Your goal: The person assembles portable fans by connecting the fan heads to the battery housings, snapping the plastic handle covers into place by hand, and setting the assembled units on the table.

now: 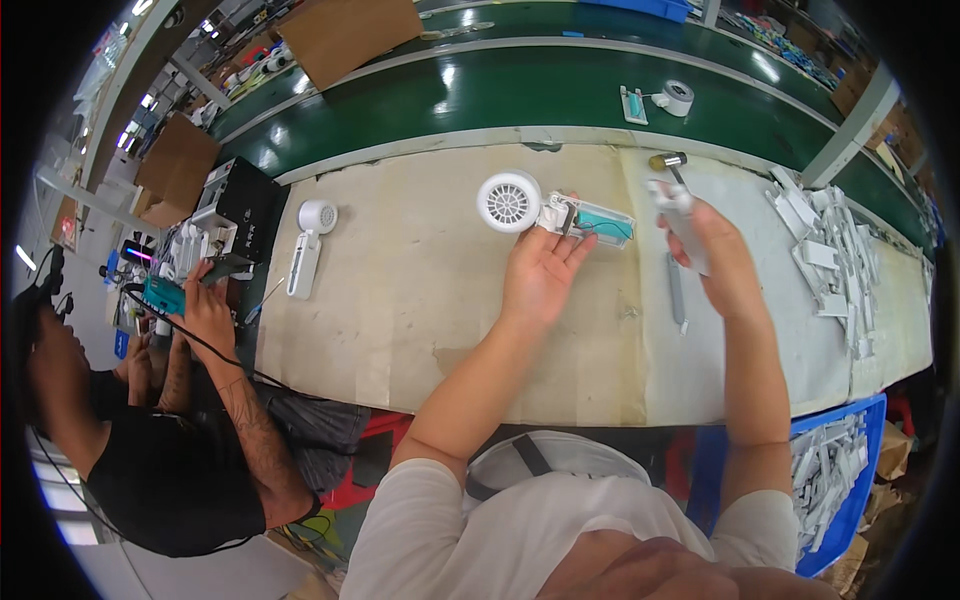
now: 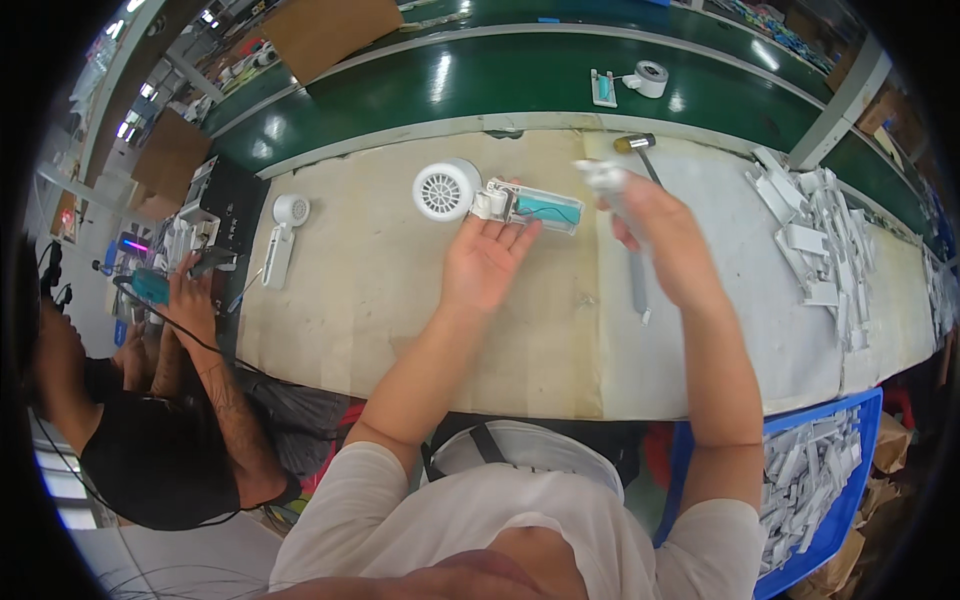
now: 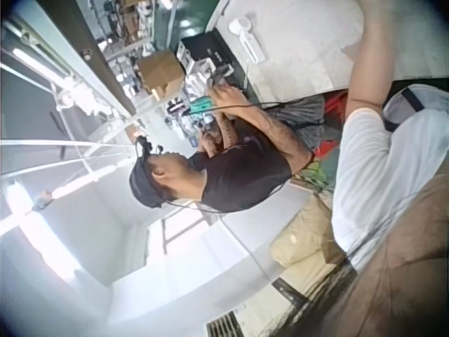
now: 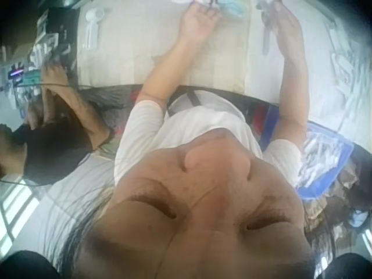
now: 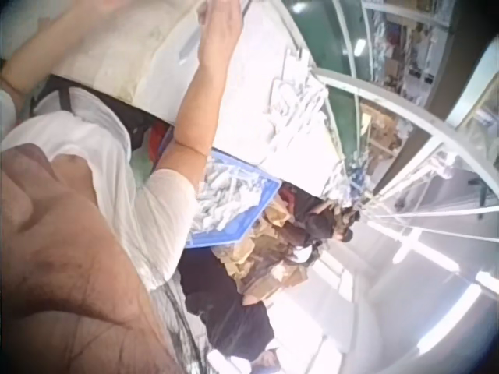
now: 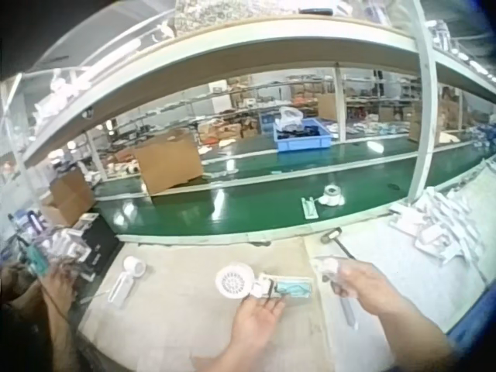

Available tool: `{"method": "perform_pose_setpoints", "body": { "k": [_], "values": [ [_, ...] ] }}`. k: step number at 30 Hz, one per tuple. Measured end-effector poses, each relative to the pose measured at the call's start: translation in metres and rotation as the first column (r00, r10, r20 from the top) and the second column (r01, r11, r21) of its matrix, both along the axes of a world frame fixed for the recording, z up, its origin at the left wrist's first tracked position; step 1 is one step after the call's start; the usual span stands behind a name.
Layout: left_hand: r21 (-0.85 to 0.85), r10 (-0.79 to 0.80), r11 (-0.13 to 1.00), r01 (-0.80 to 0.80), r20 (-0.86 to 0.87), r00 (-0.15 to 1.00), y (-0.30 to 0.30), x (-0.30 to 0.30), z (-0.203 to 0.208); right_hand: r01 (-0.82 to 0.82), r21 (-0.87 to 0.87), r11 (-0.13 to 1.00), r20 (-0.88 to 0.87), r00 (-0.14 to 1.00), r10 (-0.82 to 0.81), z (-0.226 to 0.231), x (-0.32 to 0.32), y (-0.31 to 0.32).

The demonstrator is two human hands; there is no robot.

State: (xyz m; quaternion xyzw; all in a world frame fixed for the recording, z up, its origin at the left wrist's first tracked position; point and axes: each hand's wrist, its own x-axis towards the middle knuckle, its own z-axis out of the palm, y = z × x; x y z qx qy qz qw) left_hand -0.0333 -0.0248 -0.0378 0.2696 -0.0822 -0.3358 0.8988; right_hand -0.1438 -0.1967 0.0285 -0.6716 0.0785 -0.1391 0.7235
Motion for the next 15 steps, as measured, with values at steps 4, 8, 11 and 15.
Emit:
{"method": "perform_pose_setpoints", "body": {
  "k": [4,8,11,15],
  "values": [
    [-0.011,0.065,0.998,-0.066,-0.027,0.997,0.002,0.001,-0.002,0.319,-0.741,0.591,0.339,0.937,-0.081,0.003,0.025,0.05],
    [0.041,0.122,0.991,-0.124,0.037,0.992,0.007,-0.004,0.003,0.385,-0.861,0.332,0.389,0.919,-0.06,-0.019,0.025,0.061],
    [0.039,0.095,0.994,-0.1,0.116,0.989,0.003,-0.008,-0.002,0.391,-0.879,0.272,0.402,0.916,-0.018,-0.02,0.025,0.061],
    [0.03,0.091,0.995,-0.095,0.119,0.989,0.002,-0.016,-0.005,0.36,-0.89,0.28,0.368,0.93,-0.026,-0.017,0.026,0.062]
  ]
}}
